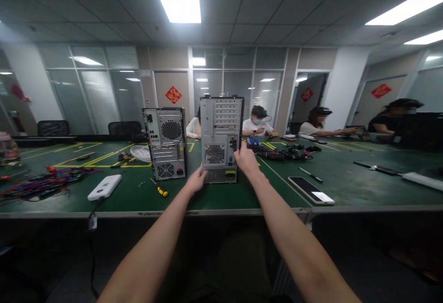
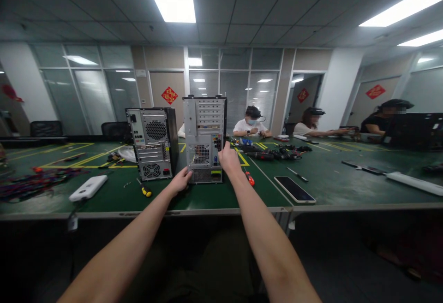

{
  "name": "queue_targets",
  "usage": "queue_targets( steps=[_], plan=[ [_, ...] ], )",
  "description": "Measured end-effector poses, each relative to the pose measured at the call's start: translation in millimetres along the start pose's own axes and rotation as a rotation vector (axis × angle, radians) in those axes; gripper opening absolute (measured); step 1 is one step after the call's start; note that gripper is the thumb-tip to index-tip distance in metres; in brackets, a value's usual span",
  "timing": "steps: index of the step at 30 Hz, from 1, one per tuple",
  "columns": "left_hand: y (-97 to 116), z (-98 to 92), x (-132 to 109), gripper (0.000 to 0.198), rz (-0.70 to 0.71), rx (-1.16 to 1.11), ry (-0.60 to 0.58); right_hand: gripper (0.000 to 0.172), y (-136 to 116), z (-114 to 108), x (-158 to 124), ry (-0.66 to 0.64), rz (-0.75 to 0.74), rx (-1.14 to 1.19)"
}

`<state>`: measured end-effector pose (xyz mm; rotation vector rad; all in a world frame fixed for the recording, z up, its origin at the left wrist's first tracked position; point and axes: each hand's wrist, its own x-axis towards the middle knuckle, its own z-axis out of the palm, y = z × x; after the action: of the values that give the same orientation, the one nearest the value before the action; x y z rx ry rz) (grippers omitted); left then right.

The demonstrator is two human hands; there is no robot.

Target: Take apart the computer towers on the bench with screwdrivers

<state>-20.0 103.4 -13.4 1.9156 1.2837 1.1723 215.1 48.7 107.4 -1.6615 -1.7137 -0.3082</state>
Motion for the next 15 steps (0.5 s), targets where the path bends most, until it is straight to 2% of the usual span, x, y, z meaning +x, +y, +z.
queue_targets(
  steps=[7,11,15],
  plan=[
    [15,9.3,-19,0.042,0.018,-0.009,-0.025,0.046,12,-15,-15,0.027,0.002,-0.024],
    [29,19.8,-28,0.040,0.081,-0.062,-0.054,0.048,26,-25,-22,0.049,-0.001,-0.038],
    [42,32.9,-31,0.040,0.065,-0.024,-0.052,0.047,41,-33,-25,0.066,0.007,-0.047]
  ],
)
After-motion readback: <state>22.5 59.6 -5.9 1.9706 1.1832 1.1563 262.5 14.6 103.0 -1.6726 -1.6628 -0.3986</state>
